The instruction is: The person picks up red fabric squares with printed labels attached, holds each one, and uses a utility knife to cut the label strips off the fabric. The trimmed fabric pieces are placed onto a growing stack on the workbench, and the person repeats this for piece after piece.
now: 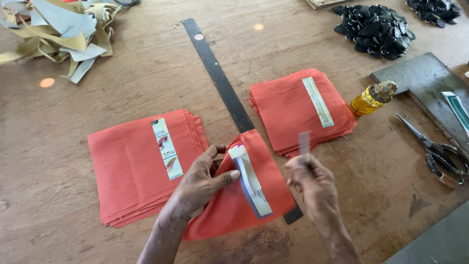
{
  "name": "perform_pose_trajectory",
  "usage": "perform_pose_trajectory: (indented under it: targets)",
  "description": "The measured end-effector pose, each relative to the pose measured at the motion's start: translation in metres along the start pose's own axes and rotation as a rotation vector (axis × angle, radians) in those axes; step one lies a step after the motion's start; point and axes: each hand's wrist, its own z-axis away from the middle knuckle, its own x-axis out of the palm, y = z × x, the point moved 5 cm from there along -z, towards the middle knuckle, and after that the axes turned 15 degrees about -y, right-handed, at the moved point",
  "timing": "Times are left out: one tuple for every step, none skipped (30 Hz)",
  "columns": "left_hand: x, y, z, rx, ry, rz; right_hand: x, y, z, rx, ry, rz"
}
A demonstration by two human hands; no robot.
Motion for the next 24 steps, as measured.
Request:
perform_pose_trajectory:
  targets:
    - [-0.002,-0.002,-0.001,-0.014,0.027,-0.016,-0.004,-0.005,0.001,-0.118,0.040,-0.188]
    - [-0.004,-0.004,-0.002,-0.026,0.055,-0.031,-0.006,-0.011,0.004,-0.187,0.048,-0.201]
    - [-0.006,-0.004,-0.003,-0.011,0.072,-0.015,-0.010,-0.020,0.009,-0.255,0.055,-0.215]
    - [-0.008,-0.006,-0.005,0.003,0.088,0.001,-0.011,-0.030,0.015,-0.323,0.062,-0.228]
    - [-0.008,-0.007,-0.007,0.016,0.101,0.016,-0.009,-0.036,0.019,-0.328,0.055,-0.219]
    - [-0.009,-0.007,-0.010,0.039,0.092,0.020,-0.006,-0.042,0.023,-0.337,0.050,-0.210]
    - [-0.008,-0.007,-0.012,0.064,0.084,0.023,-0.001,-0.049,0.025,-0.349,0.042,-0.201]
    - [-0.008,-0.007,-0.014,0.086,0.079,0.028,0.004,-0.057,0.027,-0.365,0.047,-0.107]
    - [-0.009,-0.009,-0.015,0.072,0.093,0.026,0.010,-0.064,0.030,-0.378,0.051,-0.013]
    - [-0.009,-0.011,-0.017,0.057,0.106,0.026,0.017,-0.071,0.033,-0.389,0.054,0.080]
    - [-0.009,-0.013,-0.019,0.042,0.119,0.024,0.023,-0.076,0.036,-0.368,0.076,0.172]
    - [-0.009,-0.013,-0.020,0.058,0.122,0.018,0.029,-0.080,0.038,-0.352,0.097,0.264]
    - [-0.009,-0.013,-0.021,0.073,0.126,0.012,0.033,-0.083,0.038,-0.334,0.118,0.355]
    - [-0.009,-0.013,-0.022,0.087,0.129,0.007,0.039,-0.087,0.037,-0.365,0.102,0.423]
    - [-0.010,-0.014,-0.023,0.094,0.128,0.014,0.044,-0.089,0.036,-0.398,0.086,0.491]
    - [-0.010,-0.014,-0.024,0.102,0.127,0.021,0.049,-0.090,0.035,-0.430,0.067,0.559]
    - [-0.010,-0.015,-0.024,0.107,0.128,0.030,0.051,-0.090,0.033,-0.435,0.052,0.579]
    - [-0.011,-0.017,-0.024,0.095,0.136,0.015,0.054,-0.088,0.031,-0.440,0.038,0.600]
    - [-0.012,-0.018,-0.025,0.085,0.143,-0.001,0.055,-0.087,0.029,-0.446,0.025,0.622]
    - [-0.013,-0.019,-0.026,0.073,0.151,-0.017,0.056,-0.085,0.027,-0.442,0.025,0.624]
    - [-0.013,-0.020,-0.026,0.084,0.143,-0.005,0.056,-0.084,0.027,-0.437,0.025,0.627]
    - [-0.013,-0.019,-0.027,0.097,0.135,0.005,0.056,-0.083,0.026,-0.434,0.026,0.629]
    - [-0.013,-0.020,-0.028,0.110,0.127,0.015,0.056,-0.083,0.027,-0.444,0.031,0.640]
    - [-0.014,-0.020,-0.028,0.101,0.134,0.013,0.056,-0.083,0.028,-0.454,0.036,0.651]
